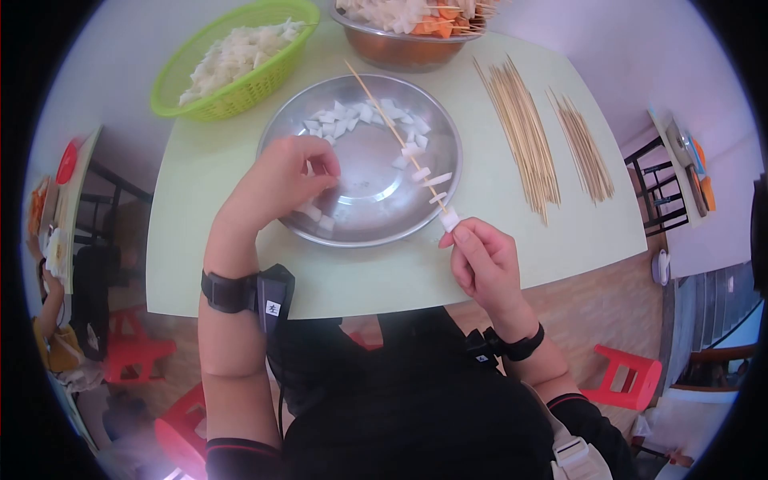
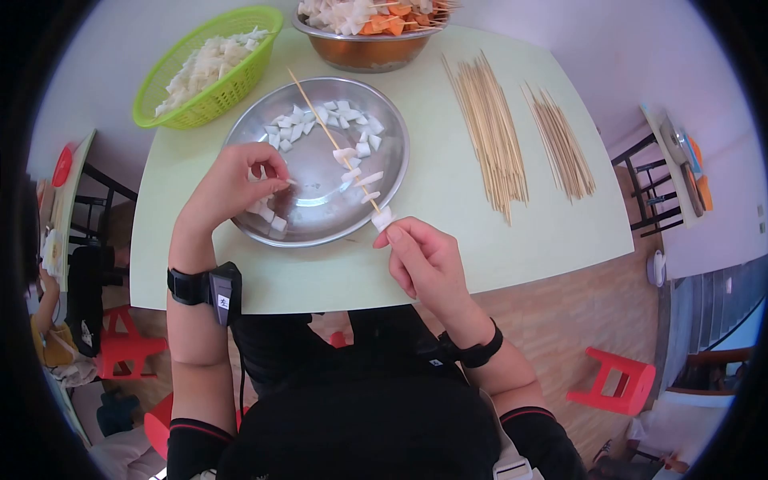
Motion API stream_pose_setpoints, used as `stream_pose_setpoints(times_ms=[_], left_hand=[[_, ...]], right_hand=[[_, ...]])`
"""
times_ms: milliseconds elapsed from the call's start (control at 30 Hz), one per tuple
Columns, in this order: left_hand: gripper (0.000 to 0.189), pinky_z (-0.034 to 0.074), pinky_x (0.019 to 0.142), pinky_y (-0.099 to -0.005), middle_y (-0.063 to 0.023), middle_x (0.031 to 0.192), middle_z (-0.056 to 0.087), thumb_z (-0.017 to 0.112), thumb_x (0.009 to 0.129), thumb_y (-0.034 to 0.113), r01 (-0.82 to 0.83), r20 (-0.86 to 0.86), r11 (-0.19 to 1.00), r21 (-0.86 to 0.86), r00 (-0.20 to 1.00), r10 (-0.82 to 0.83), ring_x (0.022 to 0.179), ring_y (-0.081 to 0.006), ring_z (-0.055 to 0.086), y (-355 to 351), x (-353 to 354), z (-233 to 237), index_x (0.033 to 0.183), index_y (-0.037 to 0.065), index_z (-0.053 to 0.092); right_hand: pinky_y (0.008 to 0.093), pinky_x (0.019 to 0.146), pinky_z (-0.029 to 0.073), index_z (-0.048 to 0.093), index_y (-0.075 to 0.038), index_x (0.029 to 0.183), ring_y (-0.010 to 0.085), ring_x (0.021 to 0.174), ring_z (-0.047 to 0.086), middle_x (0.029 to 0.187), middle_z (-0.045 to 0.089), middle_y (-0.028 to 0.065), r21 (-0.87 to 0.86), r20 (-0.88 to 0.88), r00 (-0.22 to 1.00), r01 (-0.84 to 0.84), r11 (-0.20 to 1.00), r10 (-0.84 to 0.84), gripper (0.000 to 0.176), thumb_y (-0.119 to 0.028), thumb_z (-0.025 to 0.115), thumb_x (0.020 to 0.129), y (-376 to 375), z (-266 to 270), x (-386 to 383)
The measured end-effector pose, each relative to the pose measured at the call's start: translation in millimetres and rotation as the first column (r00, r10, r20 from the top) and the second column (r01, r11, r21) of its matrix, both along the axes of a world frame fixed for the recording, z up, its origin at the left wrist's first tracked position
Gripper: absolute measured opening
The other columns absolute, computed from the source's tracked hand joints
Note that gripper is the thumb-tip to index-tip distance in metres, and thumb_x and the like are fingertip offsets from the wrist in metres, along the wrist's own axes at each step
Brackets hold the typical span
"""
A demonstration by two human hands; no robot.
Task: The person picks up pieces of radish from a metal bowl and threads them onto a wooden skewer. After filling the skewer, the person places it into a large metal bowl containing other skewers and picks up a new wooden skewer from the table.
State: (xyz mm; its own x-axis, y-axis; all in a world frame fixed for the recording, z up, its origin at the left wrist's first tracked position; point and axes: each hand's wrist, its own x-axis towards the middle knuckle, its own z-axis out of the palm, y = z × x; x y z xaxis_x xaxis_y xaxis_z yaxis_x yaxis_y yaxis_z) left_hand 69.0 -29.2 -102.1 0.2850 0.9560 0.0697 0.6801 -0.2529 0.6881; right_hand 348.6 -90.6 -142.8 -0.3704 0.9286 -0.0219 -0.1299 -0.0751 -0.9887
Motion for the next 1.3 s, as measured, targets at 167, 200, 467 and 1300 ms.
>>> stream_pose_setpoints(times_ms=[167, 200, 467, 1300], left_hand=[[0.009, 0.047, 0.068, -0.0231, -0.0033, 0.078, 0.065, 0.069, 0.076, 0.002, -0.225, 0.310, 0.974, 0.029, 0.928, 0.205, 0.073, -0.0103, 0.059, 9, -15, -2, 0.083, -0.001, 0.064], [0.010, 0.048, 0.069, -0.0223, -0.0042, 0.080, 0.065, 0.069, 0.077, 0.002, -0.283, 0.431, 0.959, -0.001, 0.865, 0.256, 0.075, -0.0102, 0.061, 11, -19, -2, 0.085, -0.001, 0.064], [0.016, 0.049, 0.070, -0.0239, -0.0068, 0.083, 0.066, 0.072, 0.078, 0.006, -0.343, 0.714, 0.939, -0.027, 0.651, 0.258, 0.076, -0.0124, 0.062, 16, -31, 0, 0.090, 0.000, 0.063], [0.014, 0.050, 0.075, -0.0226, -0.0057, 0.087, 0.065, 0.069, 0.080, 0.001, -0.348, 0.614, 0.927, 0.138, 0.764, 0.196, 0.082, -0.0111, 0.062, 13, -28, 3, 0.091, -0.001, 0.062]], right_hand=[[0.0189, 0.039, 0.025, 0.059, -0.001, 0.088, 0.0015, 0.040, 0.034, 0.048, 0.043, -0.0040, 0.037, 0.067, 0.997, -0.042, 0.998, 0.040, 0.024, -0.017, 0.044, 0.097, -4, 4, -1], [0.0188, 0.040, 0.025, 0.059, 0.000, 0.087, 0.0012, 0.041, 0.034, 0.048, 0.043, -0.0044, 0.041, 0.085, 0.995, -0.053, 0.998, 0.049, 0.023, -0.016, 0.045, 0.097, -5, 4, -1], [0.0190, 0.041, 0.027, 0.060, 0.000, 0.086, 0.0009, 0.044, 0.035, 0.049, 0.042, -0.0054, 0.093, 0.159, 0.982, -0.123, 0.988, 0.107, 0.020, -0.012, 0.046, 0.095, -7, 5, -1], [0.0185, 0.041, 0.028, 0.059, 0.002, 0.091, 0.0015, 0.044, 0.036, 0.051, 0.045, -0.0035, 0.072, 0.135, 0.988, -0.083, 0.994, 0.073, 0.019, -0.011, 0.047, 0.095, -6, 3, -6]])
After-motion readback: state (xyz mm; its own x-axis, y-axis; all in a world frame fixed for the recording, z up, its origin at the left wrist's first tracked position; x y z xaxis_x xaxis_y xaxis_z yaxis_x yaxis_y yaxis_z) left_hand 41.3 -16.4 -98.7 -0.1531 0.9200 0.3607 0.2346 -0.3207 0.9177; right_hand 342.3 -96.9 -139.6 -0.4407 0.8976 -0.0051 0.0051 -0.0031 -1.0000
